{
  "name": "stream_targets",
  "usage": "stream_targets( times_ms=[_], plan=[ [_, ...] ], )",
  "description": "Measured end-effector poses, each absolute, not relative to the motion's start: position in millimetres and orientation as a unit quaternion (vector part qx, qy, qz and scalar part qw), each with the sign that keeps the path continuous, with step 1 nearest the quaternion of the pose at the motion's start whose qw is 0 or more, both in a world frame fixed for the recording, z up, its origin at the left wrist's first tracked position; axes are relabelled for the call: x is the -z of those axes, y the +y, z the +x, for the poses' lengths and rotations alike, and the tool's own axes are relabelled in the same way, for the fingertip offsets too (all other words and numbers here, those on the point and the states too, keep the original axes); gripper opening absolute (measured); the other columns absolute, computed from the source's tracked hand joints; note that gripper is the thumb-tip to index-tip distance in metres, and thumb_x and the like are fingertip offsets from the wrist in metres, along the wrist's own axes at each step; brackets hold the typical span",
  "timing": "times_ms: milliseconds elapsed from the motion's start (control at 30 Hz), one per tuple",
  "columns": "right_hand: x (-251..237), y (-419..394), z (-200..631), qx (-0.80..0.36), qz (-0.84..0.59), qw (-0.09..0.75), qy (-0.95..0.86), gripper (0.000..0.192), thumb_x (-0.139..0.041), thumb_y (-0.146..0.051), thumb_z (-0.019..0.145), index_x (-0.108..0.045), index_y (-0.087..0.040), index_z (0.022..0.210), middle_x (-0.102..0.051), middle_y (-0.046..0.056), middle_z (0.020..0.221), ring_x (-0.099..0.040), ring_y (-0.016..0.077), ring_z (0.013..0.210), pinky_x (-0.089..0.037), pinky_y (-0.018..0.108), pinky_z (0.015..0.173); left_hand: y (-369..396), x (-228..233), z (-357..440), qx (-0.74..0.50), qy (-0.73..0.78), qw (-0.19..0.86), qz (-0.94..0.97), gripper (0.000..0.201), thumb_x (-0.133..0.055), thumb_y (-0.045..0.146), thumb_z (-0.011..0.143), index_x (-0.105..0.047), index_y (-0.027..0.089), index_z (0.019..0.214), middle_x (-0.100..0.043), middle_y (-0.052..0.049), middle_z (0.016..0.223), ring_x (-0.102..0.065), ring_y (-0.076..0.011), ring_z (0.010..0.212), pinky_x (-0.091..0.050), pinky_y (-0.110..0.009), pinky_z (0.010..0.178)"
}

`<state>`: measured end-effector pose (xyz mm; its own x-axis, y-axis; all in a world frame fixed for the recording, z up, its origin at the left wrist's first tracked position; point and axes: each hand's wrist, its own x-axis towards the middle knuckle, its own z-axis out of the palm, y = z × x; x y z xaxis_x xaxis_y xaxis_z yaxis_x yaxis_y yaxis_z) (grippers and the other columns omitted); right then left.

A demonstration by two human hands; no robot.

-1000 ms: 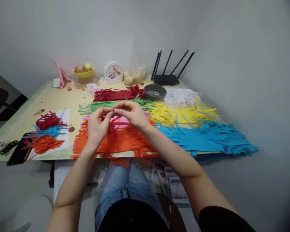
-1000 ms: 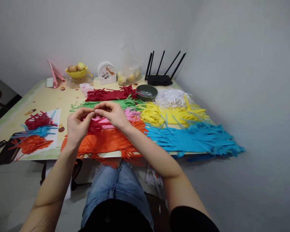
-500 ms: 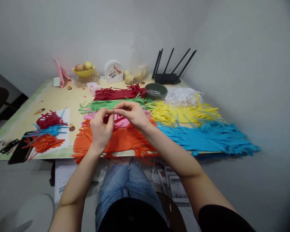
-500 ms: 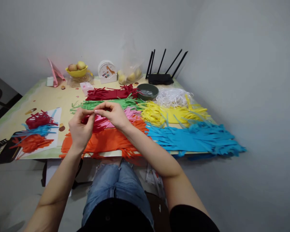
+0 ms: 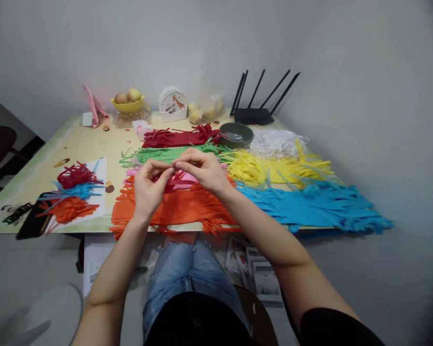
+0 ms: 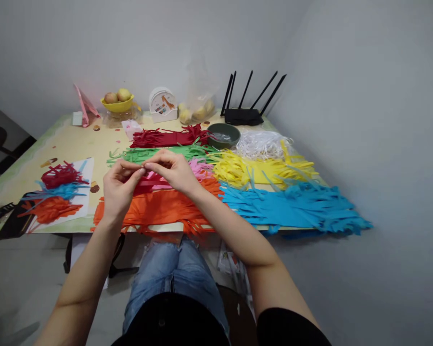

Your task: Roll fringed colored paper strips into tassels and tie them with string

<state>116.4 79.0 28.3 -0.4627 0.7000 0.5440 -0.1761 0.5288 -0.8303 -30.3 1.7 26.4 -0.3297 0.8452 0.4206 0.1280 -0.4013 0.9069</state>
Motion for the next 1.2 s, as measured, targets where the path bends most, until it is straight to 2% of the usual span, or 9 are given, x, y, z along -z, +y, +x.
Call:
stream_targets(
  times_ms=[133,267,500,600,800,900,1033,1133,1200],
  plan=[
    [-34,79,119,-0.379,-0.185,0.474,-0.773,0.022,-0.074,-0.038,0.086,-0.079,-0.018,0.077,-0.067,0.003,0.076,-0.06,0.0122,0.072,-0.047,0.025,0.067,5,-24,-36,-0.66,0.442,0.41,0.449,0.039,-0.09,0.042,0.064,-0.064,0.017,0.079,-0.07,0.0,0.069,-0.067,-0.0121,0.065,-0.053,-0.021,0.063],
    [-36,75,113,-0.35,-0.201,0.445,-0.799,0.02,-0.072,-0.033,0.086,-0.079,-0.018,0.073,-0.066,0.002,0.073,-0.057,0.0112,0.067,-0.044,0.025,0.064,9,-14,-42,-0.665,0.423,0.489,0.373,0.049,-0.096,0.04,0.051,-0.058,0.018,0.072,-0.058,0.007,0.053,-0.051,-0.0045,0.044,-0.039,-0.015,0.045],
    [-40,74,98,-0.327,-0.187,0.435,-0.818,0.021,-0.071,-0.03,0.087,-0.078,-0.018,0.072,-0.066,0.002,0.073,-0.058,0.0119,0.068,-0.043,0.026,0.065,5,-6,-53,-0.657,0.37,0.568,0.329,0.048,-0.095,0.037,0.055,-0.06,0.018,0.082,-0.068,0.003,0.064,-0.068,-0.0107,0.061,-0.056,-0.021,0.067],
    [-41,77,91,-0.331,-0.179,0.443,-0.813,0.021,-0.07,-0.031,0.087,-0.078,-0.017,0.073,-0.066,0.002,0.074,-0.059,0.0125,0.069,-0.043,0.027,0.066,5,-4,-57,-0.68,0.359,0.553,0.321,0.044,-0.095,0.033,0.055,-0.063,0.017,0.082,-0.07,0.003,0.067,-0.068,-0.0097,0.064,-0.057,-0.021,0.071],
    [-44,85,77,-0.302,-0.214,0.451,-0.813,0.017,-0.069,-0.025,0.086,-0.078,-0.017,0.074,-0.065,0.002,0.074,-0.058,0.0145,0.072,-0.044,0.028,0.07,8,-1,-70,-0.665,0.391,0.532,0.349,0.037,-0.092,0.036,0.058,-0.069,0.017,0.08,-0.07,0.001,0.067,-0.067,-0.0114,0.063,-0.053,-0.022,0.064],
    [-49,85,69,-0.292,-0.211,0.431,-0.827,0.015,-0.068,-0.022,0.086,-0.077,-0.017,0.074,-0.064,0.002,0.074,-0.059,0.0146,0.073,-0.044,0.028,0.071,9,-4,-76,-0.651,0.414,0.512,0.378,0.037,-0.091,0.038,0.057,-0.067,0.016,0.074,-0.07,0.0,0.066,-0.065,-0.0108,0.061,-0.051,-0.022,0.062],
    [-52,91,56,-0.294,-0.208,0.465,-0.809,0.017,-0.067,-0.024,0.088,-0.076,-0.014,0.076,-0.065,0.003,0.077,-0.058,0.0148,0.076,-0.044,0.029,0.075,12,-13,-95,-0.614,0.469,0.468,0.428,0.038,-0.089,0.043,0.059,-0.065,0.017,0.075,-0.071,-0.002,0.069,-0.065,-0.0137,0.061,-0.052,-0.025,0.061],
    [-44,109,56,-0.335,-0.201,0.465,-0.794,0.023,-0.063,-0.033,0.092,-0.075,-0.014,0.086,-0.069,0.004,0.085,-0.059,0.015,0.078,-0.046,0.028,0.075,21,-22,-136,-0.54,0.555,0.383,0.505,0.036,-0.083,0.042,0.065,-0.068,0.017,0.085,-0.074,-0.006,0.075,-0.068,-0.0176,0.067,-0.055,-0.03,0.066],
    [-32,127,65,-0.344,-0.212,0.452,-0.795,0.027,-0.06,-0.037,0.095,-0.074,-0.015,0.101,-0.072,0.005,0.094,-0.061,0.0149,0.079,-0.047,0.028,0.076,28,-31,-182,-0.475,0.647,0.23,0.55,0.031,-0.078,0.036,0.07,-0.07,0.015,0.092,-0.075,-0.008,0.081,-0.069,-0.0202,0.073,-0.057,-0.036,0.074]
  ],
)
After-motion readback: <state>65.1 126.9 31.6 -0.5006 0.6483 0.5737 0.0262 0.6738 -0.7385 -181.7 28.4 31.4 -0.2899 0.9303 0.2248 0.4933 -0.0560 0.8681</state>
